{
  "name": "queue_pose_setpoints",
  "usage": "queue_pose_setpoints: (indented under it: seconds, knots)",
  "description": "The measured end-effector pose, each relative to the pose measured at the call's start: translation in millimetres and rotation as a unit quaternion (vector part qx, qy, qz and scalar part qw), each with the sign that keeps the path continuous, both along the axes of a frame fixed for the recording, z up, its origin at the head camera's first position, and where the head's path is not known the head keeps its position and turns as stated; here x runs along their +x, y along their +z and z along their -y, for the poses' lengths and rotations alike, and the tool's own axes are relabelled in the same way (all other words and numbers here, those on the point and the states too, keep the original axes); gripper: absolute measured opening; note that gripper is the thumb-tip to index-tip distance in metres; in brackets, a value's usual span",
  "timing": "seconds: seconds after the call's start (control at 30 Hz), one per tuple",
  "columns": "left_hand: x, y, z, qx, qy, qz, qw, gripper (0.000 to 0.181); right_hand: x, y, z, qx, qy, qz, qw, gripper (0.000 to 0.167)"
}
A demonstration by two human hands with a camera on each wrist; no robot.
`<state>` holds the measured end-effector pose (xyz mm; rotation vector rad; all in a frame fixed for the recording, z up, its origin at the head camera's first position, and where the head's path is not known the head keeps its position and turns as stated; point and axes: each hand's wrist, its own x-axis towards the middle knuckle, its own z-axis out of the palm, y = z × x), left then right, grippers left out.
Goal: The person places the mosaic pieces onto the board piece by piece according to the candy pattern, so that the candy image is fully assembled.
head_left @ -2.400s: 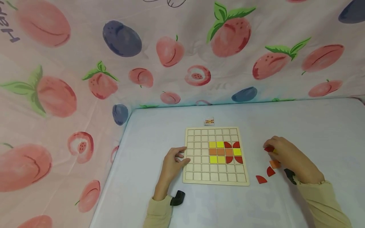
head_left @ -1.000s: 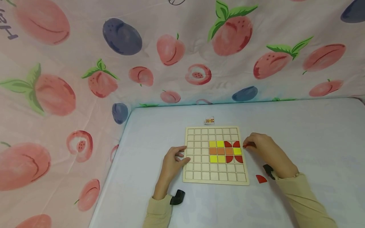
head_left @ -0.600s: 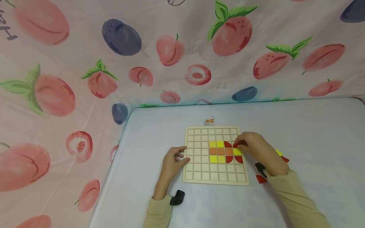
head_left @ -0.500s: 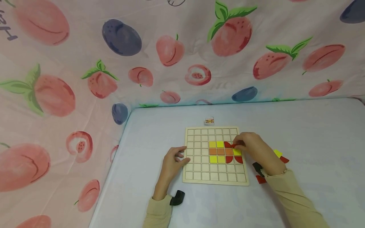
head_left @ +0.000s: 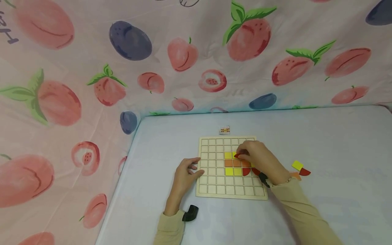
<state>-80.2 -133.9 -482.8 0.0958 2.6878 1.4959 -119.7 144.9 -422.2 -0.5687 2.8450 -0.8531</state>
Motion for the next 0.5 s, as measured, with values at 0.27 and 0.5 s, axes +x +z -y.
queue_pose_setpoints:
  seconds: [0.27, 0.5]
  knots:
    - [0.9, -0.4, 0.2, 0.002, 0.004, 0.002, 1.0000, 0.047, -5.8, -2.9, 18.4, -0.022, 0.024, 0.005, 0.9995, 0.011]
    - [-0.9, -0.4, -0.6, 0.003, 0.004, 0.005, 1.0000, 0.047, -12.0, -5.1, 27.0, -0.019, 0.042, -0.010, 0.9989, 0.009]
